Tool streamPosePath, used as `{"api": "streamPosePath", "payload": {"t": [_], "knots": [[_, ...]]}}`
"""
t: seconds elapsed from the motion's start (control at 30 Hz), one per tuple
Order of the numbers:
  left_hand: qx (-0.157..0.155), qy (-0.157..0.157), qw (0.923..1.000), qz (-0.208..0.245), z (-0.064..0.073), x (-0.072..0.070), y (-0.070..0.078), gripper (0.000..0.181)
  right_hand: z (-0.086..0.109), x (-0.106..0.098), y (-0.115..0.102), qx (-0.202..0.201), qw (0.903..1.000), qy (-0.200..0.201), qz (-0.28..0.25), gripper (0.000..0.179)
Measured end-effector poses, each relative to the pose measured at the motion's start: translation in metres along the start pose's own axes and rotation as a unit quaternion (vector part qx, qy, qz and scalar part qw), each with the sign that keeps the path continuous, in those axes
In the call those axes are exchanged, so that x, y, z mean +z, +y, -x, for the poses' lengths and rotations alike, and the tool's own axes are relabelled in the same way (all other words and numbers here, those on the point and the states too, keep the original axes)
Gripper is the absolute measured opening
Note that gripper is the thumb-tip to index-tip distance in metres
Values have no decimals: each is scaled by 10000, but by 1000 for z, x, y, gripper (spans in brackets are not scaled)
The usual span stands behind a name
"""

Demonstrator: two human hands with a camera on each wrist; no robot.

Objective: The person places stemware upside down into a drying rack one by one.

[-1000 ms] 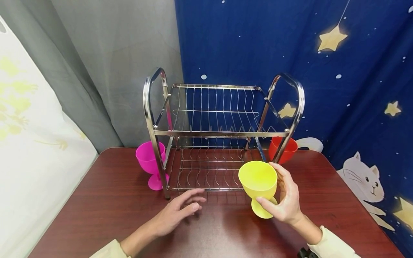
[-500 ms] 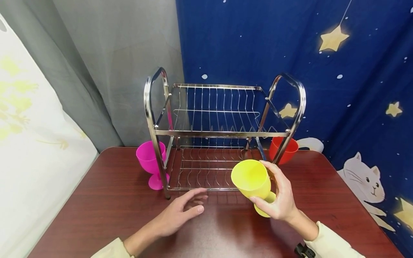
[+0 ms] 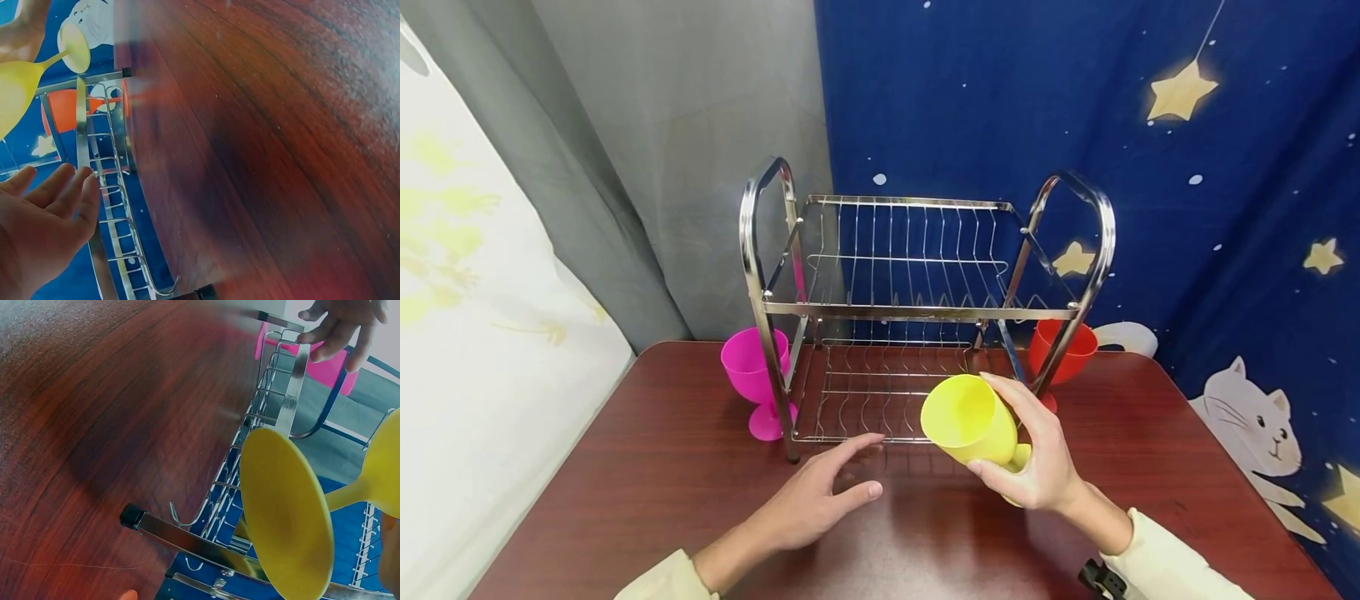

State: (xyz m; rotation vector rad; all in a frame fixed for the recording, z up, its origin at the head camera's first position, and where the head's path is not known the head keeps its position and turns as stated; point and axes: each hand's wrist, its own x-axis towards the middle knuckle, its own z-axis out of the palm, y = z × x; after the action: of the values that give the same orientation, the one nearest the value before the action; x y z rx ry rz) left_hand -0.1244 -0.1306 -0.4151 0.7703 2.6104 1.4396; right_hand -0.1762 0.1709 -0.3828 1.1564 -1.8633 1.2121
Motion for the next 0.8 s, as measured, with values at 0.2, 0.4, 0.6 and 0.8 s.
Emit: {"api": "streamPosePath", "payload": {"t": [0.2, 0.4, 0.6, 0.8], "knots": [[9, 187, 9979, -628, 2, -1, 3, 55, -4, 2, -2, 99, 9990, -419, 111, 86], [283, 509, 9902, -1269, 1, -2, 4, 57, -5, 3, -6, 520, 9954, -762, 239, 88], [511, 644, 9833, -1624, 2, -3, 3, 56, -7, 7, -8, 608, 9942, -884, 54, 88], [771, 717, 9767, -1872, 1, -4, 2, 57, -10, 9, -9, 580, 9929, -1031, 136, 87]]}}
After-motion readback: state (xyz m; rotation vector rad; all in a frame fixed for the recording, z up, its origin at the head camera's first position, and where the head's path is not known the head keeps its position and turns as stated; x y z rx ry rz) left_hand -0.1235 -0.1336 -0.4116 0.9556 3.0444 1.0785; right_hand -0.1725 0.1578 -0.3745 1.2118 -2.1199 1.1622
